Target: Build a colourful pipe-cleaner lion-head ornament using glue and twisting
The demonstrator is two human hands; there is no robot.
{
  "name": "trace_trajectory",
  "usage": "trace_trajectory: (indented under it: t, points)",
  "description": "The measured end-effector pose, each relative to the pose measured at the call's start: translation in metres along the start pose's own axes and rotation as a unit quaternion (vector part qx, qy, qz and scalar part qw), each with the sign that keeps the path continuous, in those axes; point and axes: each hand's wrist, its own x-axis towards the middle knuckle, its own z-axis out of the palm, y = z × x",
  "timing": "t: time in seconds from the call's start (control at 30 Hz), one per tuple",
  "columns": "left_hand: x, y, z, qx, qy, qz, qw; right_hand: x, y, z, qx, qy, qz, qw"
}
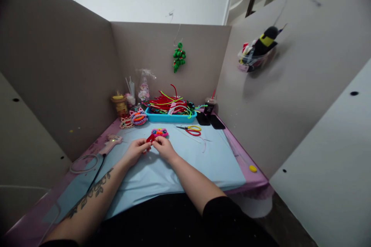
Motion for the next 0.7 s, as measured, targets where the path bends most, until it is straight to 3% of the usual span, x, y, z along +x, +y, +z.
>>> trace_trajectory:
  t: [0.2, 0.4, 0.7]
  points:
    - [0.002, -0.004, -0.003, -0.023, 0.003, -0.006, 1.000, 0.002, 0.000, -0.006, 0.036, 0.024, -0.014, 0.999]
    - [-0.001, -0.004, -0.001, 0.039, -0.029, 0.009, 0.999, 0.003, 0.007, -0.007, 0.059, 0.019, -0.005, 0.998]
    - [-0.002, -0.002, 0.000, 0.082, -0.001, 0.028, 0.996, 0.005, 0.010, -0.008, 0.038, 0.049, 0.012, 0.998]
